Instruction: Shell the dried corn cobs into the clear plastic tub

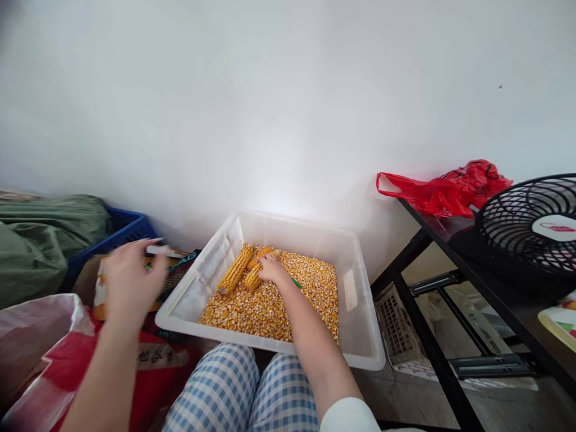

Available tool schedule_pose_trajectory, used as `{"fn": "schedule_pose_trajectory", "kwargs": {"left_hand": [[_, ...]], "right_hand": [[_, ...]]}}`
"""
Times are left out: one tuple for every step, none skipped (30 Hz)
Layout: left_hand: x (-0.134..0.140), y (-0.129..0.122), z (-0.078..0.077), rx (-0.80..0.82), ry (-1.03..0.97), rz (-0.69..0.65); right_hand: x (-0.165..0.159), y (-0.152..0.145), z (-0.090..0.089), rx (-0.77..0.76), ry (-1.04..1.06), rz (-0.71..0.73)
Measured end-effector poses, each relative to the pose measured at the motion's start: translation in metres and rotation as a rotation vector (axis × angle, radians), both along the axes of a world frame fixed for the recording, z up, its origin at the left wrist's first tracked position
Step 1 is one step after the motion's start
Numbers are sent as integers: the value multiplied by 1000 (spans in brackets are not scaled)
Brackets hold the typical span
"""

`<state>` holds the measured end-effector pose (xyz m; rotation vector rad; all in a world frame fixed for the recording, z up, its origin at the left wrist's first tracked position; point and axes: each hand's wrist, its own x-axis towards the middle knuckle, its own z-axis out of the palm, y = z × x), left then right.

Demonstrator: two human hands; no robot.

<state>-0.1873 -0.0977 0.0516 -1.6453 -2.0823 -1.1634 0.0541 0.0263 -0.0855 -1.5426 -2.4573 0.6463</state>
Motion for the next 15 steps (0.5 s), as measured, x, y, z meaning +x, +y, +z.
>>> {"fn": "schedule_pose_trajectory", "kwargs": {"left_hand": [[23,22,1,-77,16,-134],[46,46,-2,-201,13,-242],[66,69,-8,-348,1,-321],[82,91,-18,-518,-26,-385],[95,110,-30,-640,-73,-392],[104,125,-43,-686,-96,-384],[108,135,-57,-705,-109,-381],[109,143,-70,-716,-116,-367],[107,147,-82,-723,-114,-355],[104,149,-93,-727,-97,-350],[101,149,-102,-734,-72,-347],[99,150,-110,-735,-30,-356],[97,151,-117,-742,30,-383],[98,153,-123,-759,102,-425],[100,156,-129,-793,185,-473]], "right_hand": [[3,1,-1,4,-1,-26],[7,2,-2,6,-2,-54],[10,3,-3,8,-3,-85],[14,3,-3,8,-5,-119],[18,4,-4,5,-7,-156],[22,5,-5,1,-11,-194],[25,6,-6,-9,-16,-233],[29,7,-7,-22,-23,-273],[32,9,-9,-41,-33,-313],[36,11,-10,-65,-46,-351],[39,13,-12,-91,-58,-381],[42,15,-14,-118,-70,-404],[44,17,-16,-142,-78,-418],[47,19,-18,-160,-78,-421],[49,20,-20,-173,-71,-414]]}}
